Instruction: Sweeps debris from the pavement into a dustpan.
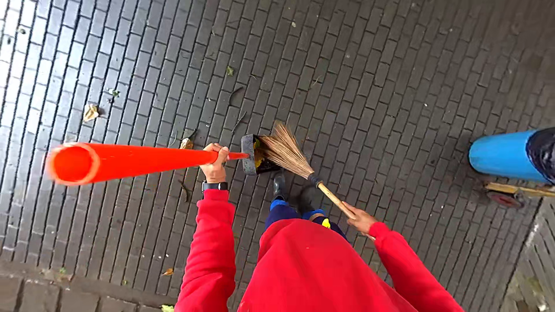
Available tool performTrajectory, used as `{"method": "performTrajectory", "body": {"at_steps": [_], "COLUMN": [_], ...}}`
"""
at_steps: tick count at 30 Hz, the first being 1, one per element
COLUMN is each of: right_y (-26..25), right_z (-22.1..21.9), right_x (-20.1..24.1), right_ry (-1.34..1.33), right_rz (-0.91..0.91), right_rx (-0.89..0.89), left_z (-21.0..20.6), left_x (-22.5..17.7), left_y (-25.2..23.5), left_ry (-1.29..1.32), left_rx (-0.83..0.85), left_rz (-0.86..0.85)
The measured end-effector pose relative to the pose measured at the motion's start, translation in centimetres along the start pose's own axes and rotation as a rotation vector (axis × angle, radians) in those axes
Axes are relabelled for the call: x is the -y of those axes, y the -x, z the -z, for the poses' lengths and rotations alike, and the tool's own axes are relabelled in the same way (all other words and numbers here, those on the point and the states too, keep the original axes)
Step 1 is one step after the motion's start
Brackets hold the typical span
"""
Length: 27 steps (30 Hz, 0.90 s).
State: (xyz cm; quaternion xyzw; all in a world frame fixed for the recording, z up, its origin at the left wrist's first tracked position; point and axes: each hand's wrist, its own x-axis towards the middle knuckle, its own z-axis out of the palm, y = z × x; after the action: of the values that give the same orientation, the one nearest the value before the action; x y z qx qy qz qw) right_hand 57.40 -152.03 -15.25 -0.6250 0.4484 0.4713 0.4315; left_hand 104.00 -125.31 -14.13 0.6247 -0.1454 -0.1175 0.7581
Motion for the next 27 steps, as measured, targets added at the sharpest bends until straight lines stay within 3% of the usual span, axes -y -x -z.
{"method": "performTrajectory", "body": {"at_steps": [6, 12, 18, 27], "right_y": [8.8, 9.7, 6.4, 5.2], "right_z": [-1.2, -7.1, -5.8, -2.0], "right_x": [-13.0, -19.4, -29.3, -40.7], "right_ry": [-0.223, -0.678, -1.047, -1.488], "right_rz": [-0.063, -0.305, -0.388, -0.407], "right_rx": [-0.243, -0.541, -0.648, -0.653], "left_z": [-6.8, -21.6, -41.7, -80.7], "left_x": [1.9, 5.3, 2.6, -8.6], "left_y": [-3.8, -4.5, -4.7, 2.6], "left_ry": [0.089, 0.212, 0.327, 0.407], "left_rx": [0.054, 0.311, 0.445, 0.557], "left_rz": [0.022, 0.081, 0.055, -0.045]}}
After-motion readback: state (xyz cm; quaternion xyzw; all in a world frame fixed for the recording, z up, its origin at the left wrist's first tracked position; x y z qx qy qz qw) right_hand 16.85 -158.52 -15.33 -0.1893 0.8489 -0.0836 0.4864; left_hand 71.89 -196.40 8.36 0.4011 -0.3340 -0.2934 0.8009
